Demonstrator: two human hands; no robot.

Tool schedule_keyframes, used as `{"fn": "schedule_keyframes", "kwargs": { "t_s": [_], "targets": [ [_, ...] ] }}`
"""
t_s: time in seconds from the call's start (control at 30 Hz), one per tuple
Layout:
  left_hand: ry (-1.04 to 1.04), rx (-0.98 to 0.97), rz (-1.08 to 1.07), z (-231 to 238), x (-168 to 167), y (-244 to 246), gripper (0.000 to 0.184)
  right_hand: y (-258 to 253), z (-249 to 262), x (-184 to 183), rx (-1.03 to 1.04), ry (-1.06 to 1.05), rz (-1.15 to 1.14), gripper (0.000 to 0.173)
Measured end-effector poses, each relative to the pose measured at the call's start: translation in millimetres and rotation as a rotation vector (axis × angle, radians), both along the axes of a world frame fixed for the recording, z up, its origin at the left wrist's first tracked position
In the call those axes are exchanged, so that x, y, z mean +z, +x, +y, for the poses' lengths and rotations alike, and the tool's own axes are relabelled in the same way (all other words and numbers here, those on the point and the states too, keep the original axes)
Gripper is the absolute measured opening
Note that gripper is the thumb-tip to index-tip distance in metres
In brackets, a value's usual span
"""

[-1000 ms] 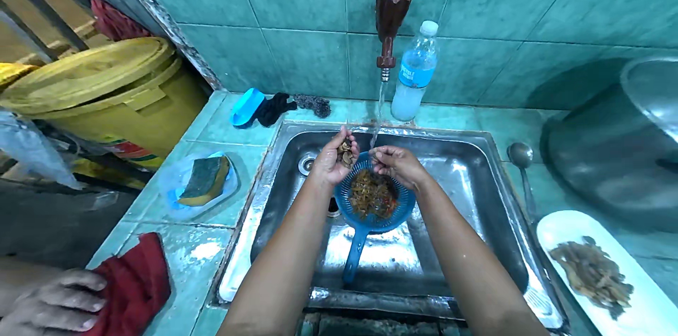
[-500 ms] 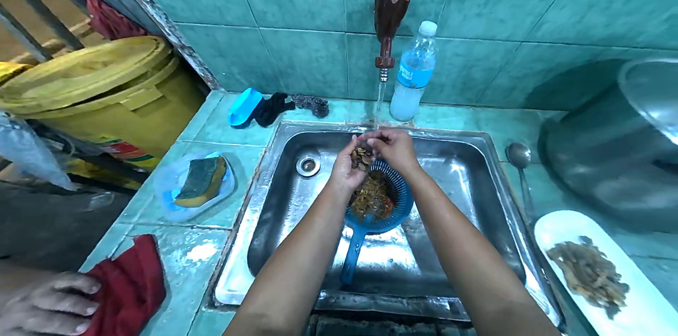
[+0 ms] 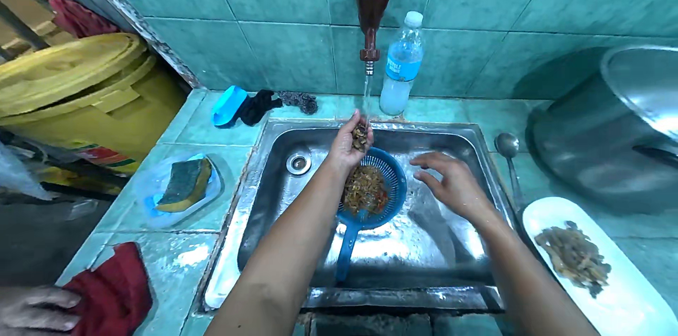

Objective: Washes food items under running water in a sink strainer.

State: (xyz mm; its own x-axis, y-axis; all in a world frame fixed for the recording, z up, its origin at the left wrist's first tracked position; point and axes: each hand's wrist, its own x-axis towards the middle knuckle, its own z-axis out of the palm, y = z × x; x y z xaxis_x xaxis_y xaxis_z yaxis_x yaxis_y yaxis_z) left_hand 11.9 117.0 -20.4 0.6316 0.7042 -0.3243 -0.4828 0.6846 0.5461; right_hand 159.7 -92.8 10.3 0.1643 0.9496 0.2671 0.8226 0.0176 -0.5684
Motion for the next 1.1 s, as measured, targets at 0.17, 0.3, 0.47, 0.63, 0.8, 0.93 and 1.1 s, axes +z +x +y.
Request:
{"fn": "schedule_keyframes", "kwargs": {
  "t_s": [0.17, 0.3, 0.47, 0.63, 0.8, 0.93, 1.1],
  "targets": [
    [0.115, -0.151, 0.026, -4.9, -2.4, 17.6, 0.03, -3.8, -8.0, -13.8, -0.01, -0.089, 0.009, 0.016],
    [0.123, -0.223, 0.08, -10.5, 3.3, 18.7, 0.037, -39.2, 22.9, -45.3, 0.228, -0.384, -0.02, 0.015],
    [0.192, -0.273, 0.116, -5.6, 10.0, -2.2, 0.039, -66.0, 62.0, -92.7, 0.386, -0.698, -0.207, 0.016],
    [0.183, -0.274, 0.107, 1.0, 7.9, -23.6, 0.042, -72.6, 76.9, -102.1, 0.452, -0.736, -0.334, 0.02],
    [0.062, -0.194, 0.124, 0.9, -8.6, -32.8, 0.04, -61.6, 86.9, -109.6, 0.448, -0.591, -0.214, 0.02],
    [-0.051, -0.049, 0.106, 0.0, -20.0, -40.6, 0.042, -41.3, 99.7, -88.0, 0.264, -0.358, 0.509, 0.019],
    [-0.035, 0.03, 0.028, -0.7, -18.6, -45.0, 0.044, -50.2, 123.7, -60.8, -0.024, -0.258, 1.17, 0.023]
  ]
}}
